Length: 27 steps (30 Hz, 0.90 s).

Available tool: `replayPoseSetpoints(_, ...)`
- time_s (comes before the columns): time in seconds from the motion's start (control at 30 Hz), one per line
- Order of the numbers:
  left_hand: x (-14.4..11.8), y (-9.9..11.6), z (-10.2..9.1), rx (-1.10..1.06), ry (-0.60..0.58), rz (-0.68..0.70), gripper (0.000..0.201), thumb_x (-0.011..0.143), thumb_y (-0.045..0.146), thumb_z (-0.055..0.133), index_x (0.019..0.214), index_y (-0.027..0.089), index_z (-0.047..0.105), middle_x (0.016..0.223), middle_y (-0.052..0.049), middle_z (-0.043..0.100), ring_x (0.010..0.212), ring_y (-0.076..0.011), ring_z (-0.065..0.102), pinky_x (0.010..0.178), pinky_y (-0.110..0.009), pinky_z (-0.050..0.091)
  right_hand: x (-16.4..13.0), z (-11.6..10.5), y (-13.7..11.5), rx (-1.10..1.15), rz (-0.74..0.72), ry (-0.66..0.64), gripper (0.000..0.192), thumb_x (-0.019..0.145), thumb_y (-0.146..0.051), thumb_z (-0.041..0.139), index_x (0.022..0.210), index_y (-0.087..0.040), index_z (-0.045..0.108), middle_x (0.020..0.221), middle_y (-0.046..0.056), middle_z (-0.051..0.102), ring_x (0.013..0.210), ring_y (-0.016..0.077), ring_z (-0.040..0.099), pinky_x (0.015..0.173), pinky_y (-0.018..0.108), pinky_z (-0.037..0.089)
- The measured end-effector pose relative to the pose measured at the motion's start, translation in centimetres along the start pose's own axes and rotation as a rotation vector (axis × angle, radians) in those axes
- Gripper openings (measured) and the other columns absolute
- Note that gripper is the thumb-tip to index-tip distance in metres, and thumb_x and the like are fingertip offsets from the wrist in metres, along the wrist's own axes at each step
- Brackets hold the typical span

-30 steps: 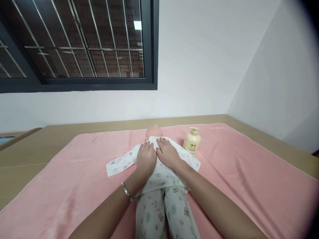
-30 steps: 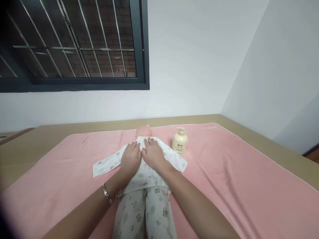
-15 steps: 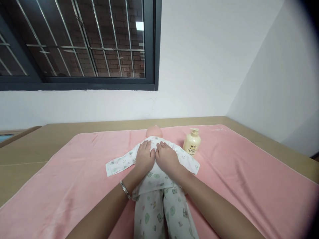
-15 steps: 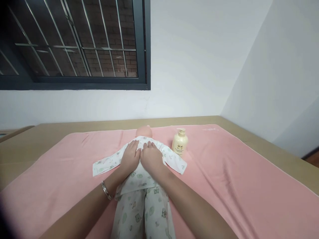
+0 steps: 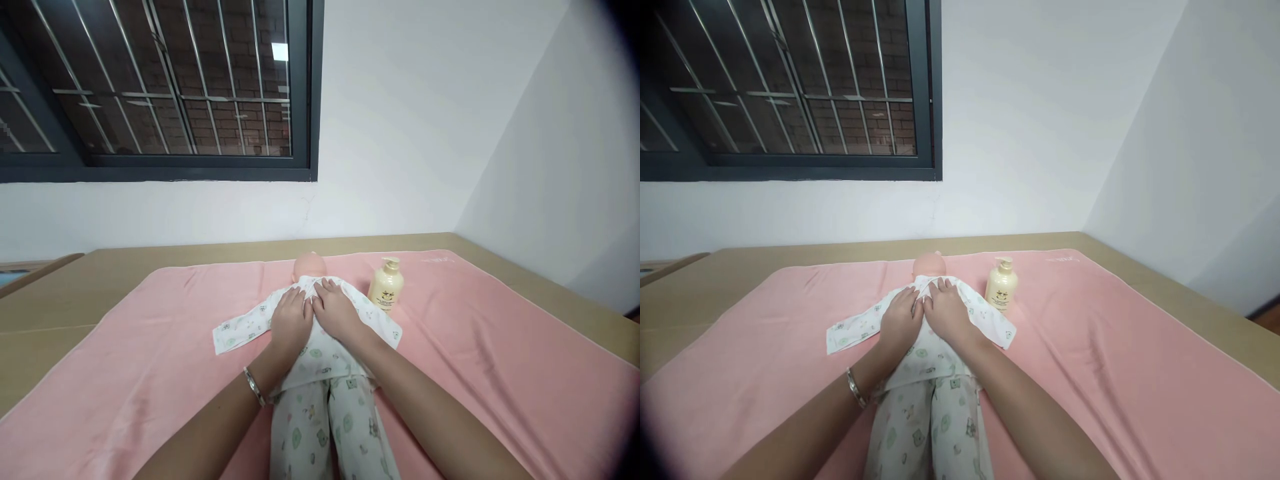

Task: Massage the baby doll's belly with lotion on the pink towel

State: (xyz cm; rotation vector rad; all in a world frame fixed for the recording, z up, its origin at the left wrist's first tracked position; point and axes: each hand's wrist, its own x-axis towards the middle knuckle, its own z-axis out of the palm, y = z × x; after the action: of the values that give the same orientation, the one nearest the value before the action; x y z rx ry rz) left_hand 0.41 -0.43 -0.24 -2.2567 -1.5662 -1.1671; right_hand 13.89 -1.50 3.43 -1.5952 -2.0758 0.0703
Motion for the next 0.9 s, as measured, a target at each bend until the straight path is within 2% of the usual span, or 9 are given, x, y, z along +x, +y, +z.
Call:
replayPoseSetpoints(0.13, -0.3, 0.3, 0.0, 0.025, 0.045, -0.012, 0.033, 0.093, 0.025, 0.042, 0.111, 0.014, 0.067, 0.117, -0.011, 0.07, 0.117, -0.0251, 0.061, 0.105, -0.042, 0.047, 0.3, 0.5, 0.6, 0.025, -0.024, -0.004, 0.045, 0.097, -0.026, 0.038, 0.137, -0.009, 0.051, 0.148, 0.018, 0.044, 0.14, 0.0299, 0.034, 0.115, 0.044, 0.025)
replayPoseSetpoints(0.4, 0.2, 0.4, -0.3, 0.034, -0.08, -0.084, 0.04, 0.094, 0.026, 0.038, 0.123, 0.012, 0.062, 0.13, -0.013, 0.063, 0.13, -0.0281, 0.052, 0.11, -0.046, 0.041, 0.1, 0.3, 0.2, -0.048, -0.023, -0.031, 0.049, 0.098, -0.024, 0.036, 0.142, -0.006, 0.046, 0.148, 0.02, 0.043, 0.14, 0.0312, 0.034, 0.115, 0.045, 0.025)
replayPoseSetpoints(0.7, 0.4, -0.1, 0.1, 0.031, -0.138, -0.133, 0.048, 0.094, 0.029, 0.037, 0.132, 0.005, 0.053, 0.14, -0.019, 0.054, 0.136, -0.0312, 0.044, 0.114, -0.048, 0.035, -0.6, 0.4, -1.1, -0.183, -0.002, -0.023, 0.049, 0.099, -0.023, 0.033, 0.139, 0.0, 0.047, 0.138, 0.022, 0.053, 0.135, 0.0305, 0.043, 0.114, 0.041, 0.03)
replayPoseSetpoints(0.9, 0.4, -0.6, 0.6, -0.002, -0.13, -0.114, 0.047, 0.093, 0.028, 0.036, 0.133, 0.01, 0.052, 0.141, -0.017, 0.053, 0.135, -0.0309, 0.043, 0.113, -0.051, 0.034, -1.5, 0.3, -1.9, -0.188, -0.077, -0.045, 0.044, 0.089, -0.011, 0.044, 0.131, -0.009, 0.058, 0.141, 0.018, 0.052, 0.135, 0.031, 0.043, 0.115, 0.044, 0.029)
